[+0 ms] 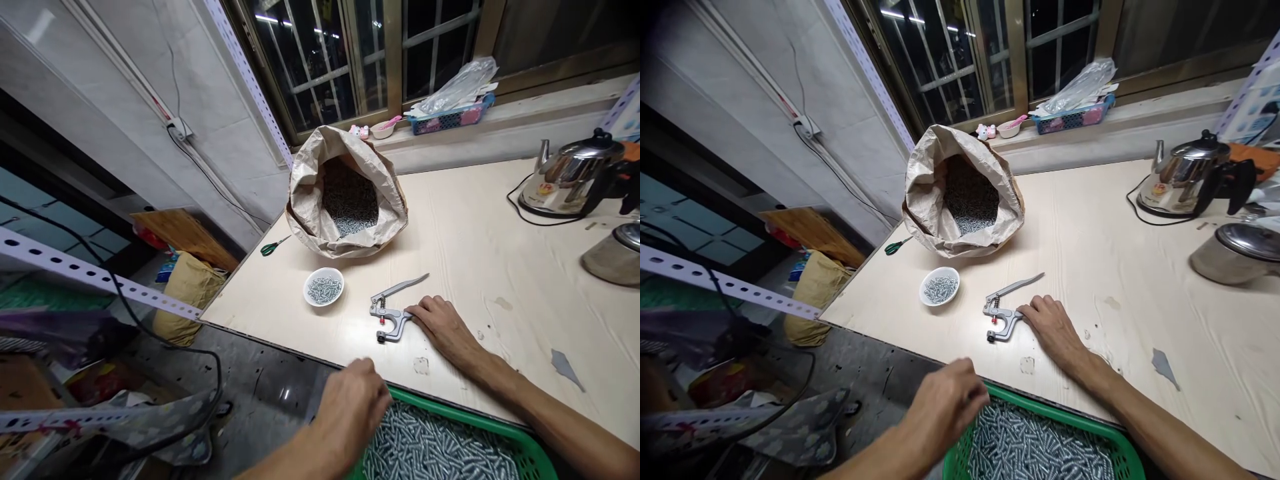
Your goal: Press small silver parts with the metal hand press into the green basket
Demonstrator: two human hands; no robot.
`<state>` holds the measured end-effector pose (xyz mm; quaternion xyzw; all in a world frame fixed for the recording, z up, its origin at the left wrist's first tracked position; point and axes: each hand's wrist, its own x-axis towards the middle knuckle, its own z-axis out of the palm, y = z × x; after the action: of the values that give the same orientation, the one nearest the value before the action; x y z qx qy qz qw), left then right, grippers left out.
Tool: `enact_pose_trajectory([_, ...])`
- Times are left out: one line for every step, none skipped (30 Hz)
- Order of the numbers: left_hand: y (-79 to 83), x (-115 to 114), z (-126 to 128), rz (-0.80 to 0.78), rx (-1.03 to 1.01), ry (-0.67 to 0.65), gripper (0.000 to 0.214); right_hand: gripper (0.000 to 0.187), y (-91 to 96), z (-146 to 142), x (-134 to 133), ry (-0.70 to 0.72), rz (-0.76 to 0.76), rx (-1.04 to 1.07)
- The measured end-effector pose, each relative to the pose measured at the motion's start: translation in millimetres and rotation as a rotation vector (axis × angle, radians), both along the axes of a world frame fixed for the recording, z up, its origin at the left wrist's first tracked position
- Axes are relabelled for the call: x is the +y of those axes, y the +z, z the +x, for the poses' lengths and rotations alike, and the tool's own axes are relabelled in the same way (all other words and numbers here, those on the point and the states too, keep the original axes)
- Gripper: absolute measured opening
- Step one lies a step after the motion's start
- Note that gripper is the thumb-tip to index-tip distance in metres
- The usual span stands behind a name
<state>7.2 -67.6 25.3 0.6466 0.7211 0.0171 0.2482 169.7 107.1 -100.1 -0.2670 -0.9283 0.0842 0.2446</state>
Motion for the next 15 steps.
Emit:
enact_pose_trajectory([2.6,-2,3,-0.006,-0.001,-0.023,0.015,0.027,-0.4,0,-1,-0.006,0.010,-0.003])
enact_pose_trajectory([5.0,0,1,0.006,0.025,-0.014,0.016,0.027,-0.8,0,-1,-0.009,0.019,-0.005])
enact_pose_trajectory([7.0,6,-6,0.041,0.074,0.017,0.019,0.027,-1.3,-1,-2,-0.010,0.027,-0.004])
enact_pose_trajectory([8.5,16,-19,0.092,0.146,0.084,0.021,0.028,-1.9,-1,-2,-0.010,0.033,-0.003])
enact_pose_trajectory([9.3,29,-36,0.149,0.234,0.152,0.024,0.027,-2.4,-1,-3,-0.013,0.038,-0.002])
enact_pose_trajectory([9.2,42,-54,0.201,0.328,0.204,0.028,0.027,-2.9,-1,-3,-0.020,0.044,-0.001])
enact_pose_trajectory([7.9,56,-73,0.231,0.404,0.238,0.029,0.027,-3.4,-1,-3,-0.026,0.051,0.002])
enact_pose_trajectory([5.5,69,-91,0.231,0.460,0.258,0.029,0.027,-3.8,-2,-3,-0.030,0.060,0.006])
enact_pose_trajectory([1.8,81,-106,0.210,0.504,0.261,0.029,0.028,-4.2,-2,-4,-0.034,0.069,0.011])
enact_pose_trajectory([-3.0,90,-118,0.173,0.539,0.241,0.029,0.028,-4.4,-2,-4,-0.034,0.076,0.017])
enact_pose_trajectory([-8.4,97,-127,0.139,0.564,0.211,0.030,0.029,-4.6,-2,-4,-0.033,0.079,0.021])
enact_pose_trajectory([-14.0,102,-132,0.110,0.585,0.179,0.031,0.030,-4.7,-2,-4,-0.030,0.077,0.021])
enact_pose_trajectory([-19.3,105,-135,0.087,0.602,0.145,0.031,0.030,-4.8,-2,-4,-0.027,0.070,0.016])
enact_pose_trajectory([-23.8,108,-136,0.074,0.615,0.118,0.031,0.029,-4.9,-2,-4,-0.024,0.060,0.009])
enact_pose_trajectory([-27.4,109,-137,0.066,0.625,0.103,0.032,0.029,-4.9,-2,-4,-0.020,0.050,0.001])
